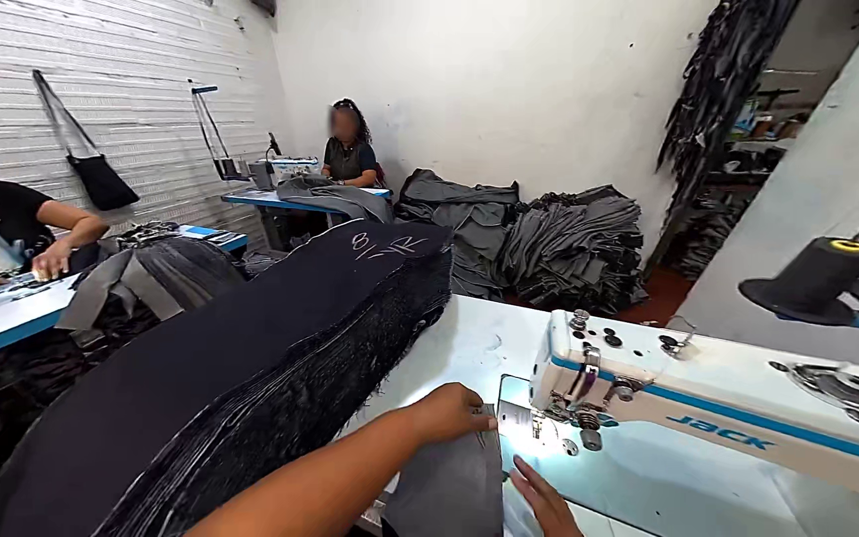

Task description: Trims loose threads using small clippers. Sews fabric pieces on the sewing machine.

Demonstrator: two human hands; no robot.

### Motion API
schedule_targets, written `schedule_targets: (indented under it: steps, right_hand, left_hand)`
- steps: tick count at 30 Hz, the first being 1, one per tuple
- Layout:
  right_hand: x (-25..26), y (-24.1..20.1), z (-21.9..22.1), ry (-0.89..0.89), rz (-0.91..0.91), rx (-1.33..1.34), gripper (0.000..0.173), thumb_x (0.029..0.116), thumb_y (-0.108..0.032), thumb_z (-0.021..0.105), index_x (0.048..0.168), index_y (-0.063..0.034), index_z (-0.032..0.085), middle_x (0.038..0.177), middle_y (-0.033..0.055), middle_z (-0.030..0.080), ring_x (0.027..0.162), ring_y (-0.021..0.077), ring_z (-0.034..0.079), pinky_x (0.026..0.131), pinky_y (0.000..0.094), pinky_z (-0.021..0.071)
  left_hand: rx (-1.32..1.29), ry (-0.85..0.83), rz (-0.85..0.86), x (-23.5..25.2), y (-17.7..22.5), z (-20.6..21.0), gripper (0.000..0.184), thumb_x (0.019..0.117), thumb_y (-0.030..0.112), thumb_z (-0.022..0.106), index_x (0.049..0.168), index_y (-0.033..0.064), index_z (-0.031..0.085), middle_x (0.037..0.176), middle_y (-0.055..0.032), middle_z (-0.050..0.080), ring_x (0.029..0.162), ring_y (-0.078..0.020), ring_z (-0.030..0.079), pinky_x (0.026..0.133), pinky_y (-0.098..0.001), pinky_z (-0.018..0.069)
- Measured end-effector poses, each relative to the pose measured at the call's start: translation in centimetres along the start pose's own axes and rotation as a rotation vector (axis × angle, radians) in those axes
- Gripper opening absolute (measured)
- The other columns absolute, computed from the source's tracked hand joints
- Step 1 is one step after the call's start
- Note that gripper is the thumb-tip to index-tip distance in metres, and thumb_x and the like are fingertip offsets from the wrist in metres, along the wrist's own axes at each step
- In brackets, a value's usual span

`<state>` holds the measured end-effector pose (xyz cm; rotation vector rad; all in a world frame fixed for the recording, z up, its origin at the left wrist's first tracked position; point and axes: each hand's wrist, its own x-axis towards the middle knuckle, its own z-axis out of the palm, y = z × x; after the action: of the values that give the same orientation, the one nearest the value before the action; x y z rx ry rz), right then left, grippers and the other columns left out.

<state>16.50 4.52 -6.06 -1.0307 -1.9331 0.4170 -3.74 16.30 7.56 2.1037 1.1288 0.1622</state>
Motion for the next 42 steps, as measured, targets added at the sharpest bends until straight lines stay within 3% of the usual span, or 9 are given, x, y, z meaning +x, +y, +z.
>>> schedule_targets:
  steps: [4,8,16,19,22,27,32,36,42]
  right_hand:
    - [5.3,-3.2,-2.2,0.164,0.226,0.672,0.061,0.1026,-0.035,0.056,0.144,0.009,0.047,0.138,0.0103,0.062,0.125,0.0104,0.061,0.106,0.0311,0.0518]
    - [8.8,-6.2,-4.3,0.204,0.254,1.016,0.014,0.1012,-0.019,0.059,0.1,-0.0117,0.071,0.091,-0.0084,0.072,0.086,0.0016,0.069,0.083,0.0255,0.0577]
    - [8.6,-8.8,-3.4,0.517,0.133,0.829,0.006,0.096,-0.008,0.067,0.091,-0.0084,0.064,0.082,-0.0063,0.066,0.077,-0.0011,0.064,0.075,0.0187,0.0553]
    - [8.1,-8.7,-3.3,0.552,0.128,0.792,0.004,0.0986,-0.007,0.063,0.095,-0.0097,0.063,0.086,-0.0064,0.066,0.081,-0.0015,0.064,0.078,0.0183,0.0553]
    - [7.7,-8.4,-3.7,0.496,0.13,0.858,0.003,0.1023,-0.013,0.059,0.102,-0.0132,0.062,0.092,-0.0085,0.066,0.088,-0.002,0.063,0.085,0.0201,0.0542]
    - [7.8,-8.2,-5.1,0.369,0.204,0.839,0.012,0.1055,-0.017,0.052,0.102,-0.0132,0.063,0.089,-0.0081,0.065,0.086,-0.0012,0.064,0.084,0.0223,0.0547]
    - [8.1,-8.2,-3.8,0.537,0.162,0.644,0.01,0.1063,-0.014,0.049,0.101,-0.0139,0.058,0.086,-0.0082,0.059,0.079,-0.0034,0.059,0.077,0.0172,0.0522]
    - [8.6,-7.9,-2.9,0.645,0.133,0.486,0.007,0.107,-0.012,0.048,0.103,-0.0125,0.054,0.082,-0.008,0.056,0.073,-0.0057,0.056,0.069,0.0134,0.05]
    - [8.9,-7.5,-3.8,0.581,0.002,0.518,0.032,0.1034,-0.007,0.055,0.133,-0.0155,0.045,0.089,-0.0085,0.069,0.079,-0.0037,0.066,0.075,0.0168,0.0549]
  left_hand:
    - [-0.03,-0.072,0.244,-3.0,5.3,-2.6,0.031,0.1056,0.019,0.057,0.119,-0.0064,0.067,0.114,-0.0194,0.069,0.104,-0.0214,0.066,0.097,-0.0404,0.0507]
    - [0.058,-0.082,0.401,-4.1,8.2,-4.5,0.018,0.1013,0.014,0.062,0.104,-0.001,0.072,0.089,-0.0046,0.068,0.078,-0.004,0.059,0.075,-0.0233,0.0497]
    - [0.133,0.194,0.668,-3.1,6.8,-4.0,0.029,0.0873,0.041,0.075,0.077,0.0141,0.071,0.106,0.0069,0.07,0.092,0.006,0.062,0.076,-0.0112,0.05]
    - [0.227,0.281,0.768,-2.9,6.3,-3.3,0.026,0.0914,0.036,0.069,0.075,0.0158,0.067,0.074,0.0114,0.062,0.075,0.0059,0.06,0.086,-0.0147,0.0519]
    - [0.358,0.358,0.752,-3.2,6.8,-3.1,0.023,0.0889,0.031,0.07,0.075,0.0133,0.068,0.066,0.0093,0.054,0.059,0.0053,0.049,0.053,-0.0102,0.0405]
    - [0.407,0.28,0.761,-3.4,7.5,-3.4,0.024,0.092,0.027,0.069,0.074,0.0129,0.062,0.064,0.0083,0.051,0.058,0.0047,0.048,0.051,-0.011,0.0386]
    - [0.435,0.382,0.576,-3.9,8.3,-1.9,0.041,0.0936,0.026,0.071,0.13,0.0093,0.065,0.077,0.0009,0.068,0.065,-0.013,0.064,0.061,-0.0357,0.0552]
    - [0.587,0.539,0.587,-3.5,8.6,-0.2,0.024,0.097,0.027,0.063,0.089,0.0061,0.071,0.076,-0.0057,0.066,0.073,-0.0235,0.069,0.067,-0.0449,0.0544]
    - [0.613,0.596,0.686,-3.3,9.0,-1.6,0.026,0.1005,0.025,0.057,0.087,0.0075,0.07,0.076,-0.0038,0.063,0.067,-0.0194,0.067,0.057,-0.0368,0.0541]
